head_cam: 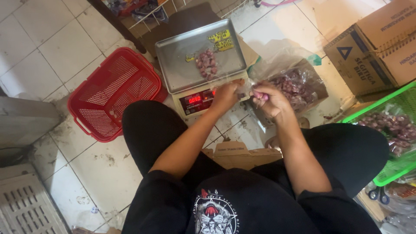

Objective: The person weighs portions of shallots on a digital scale, places them into small plastic bags, and seals the bags by hand.

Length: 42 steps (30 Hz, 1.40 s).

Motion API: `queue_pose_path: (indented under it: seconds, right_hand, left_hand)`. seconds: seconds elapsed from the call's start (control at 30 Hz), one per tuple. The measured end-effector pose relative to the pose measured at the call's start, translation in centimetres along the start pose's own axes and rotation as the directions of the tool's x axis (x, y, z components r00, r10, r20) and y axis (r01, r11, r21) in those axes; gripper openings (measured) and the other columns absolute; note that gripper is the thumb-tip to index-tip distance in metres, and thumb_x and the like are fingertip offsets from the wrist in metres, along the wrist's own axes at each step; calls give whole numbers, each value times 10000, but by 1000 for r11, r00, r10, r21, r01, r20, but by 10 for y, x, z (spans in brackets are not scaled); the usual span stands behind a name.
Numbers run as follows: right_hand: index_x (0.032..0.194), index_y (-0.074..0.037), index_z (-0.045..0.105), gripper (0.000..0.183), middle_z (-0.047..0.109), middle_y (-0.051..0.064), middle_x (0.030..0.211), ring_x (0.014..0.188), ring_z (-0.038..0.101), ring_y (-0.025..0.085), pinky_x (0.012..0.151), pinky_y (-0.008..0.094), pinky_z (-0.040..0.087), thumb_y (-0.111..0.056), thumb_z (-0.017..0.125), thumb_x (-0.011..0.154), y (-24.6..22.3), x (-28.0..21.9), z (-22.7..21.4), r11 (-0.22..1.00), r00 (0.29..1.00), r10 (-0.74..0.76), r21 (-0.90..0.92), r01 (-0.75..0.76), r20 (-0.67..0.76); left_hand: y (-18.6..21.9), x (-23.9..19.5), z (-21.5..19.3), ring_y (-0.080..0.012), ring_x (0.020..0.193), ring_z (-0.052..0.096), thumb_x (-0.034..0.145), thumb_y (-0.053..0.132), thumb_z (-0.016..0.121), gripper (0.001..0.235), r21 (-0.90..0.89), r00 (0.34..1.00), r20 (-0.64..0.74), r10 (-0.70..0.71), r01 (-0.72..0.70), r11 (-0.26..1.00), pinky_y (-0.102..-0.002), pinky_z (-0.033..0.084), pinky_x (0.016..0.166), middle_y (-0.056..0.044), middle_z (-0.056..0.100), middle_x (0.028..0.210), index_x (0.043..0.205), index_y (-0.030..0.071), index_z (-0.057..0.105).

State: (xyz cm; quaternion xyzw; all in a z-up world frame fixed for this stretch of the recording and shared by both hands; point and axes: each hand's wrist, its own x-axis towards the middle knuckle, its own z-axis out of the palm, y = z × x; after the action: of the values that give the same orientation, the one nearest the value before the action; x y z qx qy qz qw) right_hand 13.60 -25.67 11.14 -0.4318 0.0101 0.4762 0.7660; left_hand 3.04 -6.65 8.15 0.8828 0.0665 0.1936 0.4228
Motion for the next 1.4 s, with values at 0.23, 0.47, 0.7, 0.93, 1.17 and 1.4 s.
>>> queue_pose_path:
  seconds: [0.23, 0.47, 0.7, 0.93, 1.17, 1.4]
  right_hand:
    - [872, -75, 600, 140, 663, 52, 760, 804, 734, 178, 646, 272, 571, -6, 720, 891, -7, -4, 0, 992, 996, 17, 125, -6, -86]
    - [931, -44, 660, 88, 700, 76, 767, 692, 687, 144, 594, 252, 560, -20, 722, 873, -9, -5, 4, 990, 994, 39, 137, -25, -102]
    - [967, 0, 677, 51, 709, 87, 799, 635, 606, 109, 627, 235, 545, 15, 690, 920, -31, -4, -21, 979, 944, -82, 154, 137, -320]
    - [884, -33, 639, 83, 618, 45, 723, 671, 598, 153, 664, 288, 555, 19, 622, 947, -22, 30, -117, 806, 797, -317, 298, 512, -514]
    - [917, -25, 676, 153, 660, 82, 801, 741, 632, 209, 812, 355, 628, 54, 553, 869, 36, 58, -169, 781, 791, -272, 353, 514, -548]
    - [930, 3, 671, 48, 654, 90, 831, 872, 662, 212, 966, 360, 585, -25, 636, 948, 79, 64, -99, 914, 939, -53, 362, 183, -340]
  left_hand:
    - [0, -1, 5, -354, 922, 701, 825, 83, 648, 209, -55, 984, 145, -105, 114, 992, -447, 543, 791, -195, 732, 951, 997, 73, 767]
    - [5, 2, 2, -304, 979, 730, 886, 77, 605, 289, -202, 980, 140, -139, 166, 965, -404, 570, 864, -185, 744, 1041, 1157, 47, 700]
    - [-15, -2, 11, -236, 992, 732, 880, 153, 645, 287, -214, 966, 123, -227, 249, 945, -353, 554, 863, -114, 740, 1084, 1155, 72, 641]
    - [-66, 3, 19, -298, 931, 702, 903, 165, 678, 217, -84, 988, 0, -156, 155, 984, -401, 541, 823, -148, 727, 1028, 1099, 72, 689]
    - [-94, 23, -41, -243, 949, 732, 857, 153, 703, 199, -336, 904, -193, -382, 305, 891, -369, 568, 813, -109, 749, 1020, 1033, 62, 690]
    - [-46, -7, -44, -359, 986, 677, 741, 278, 846, 479, 201, 926, -147, -347, 371, 906, -464, 527, 822, -151, 703, 1065, 1141, 83, 671]
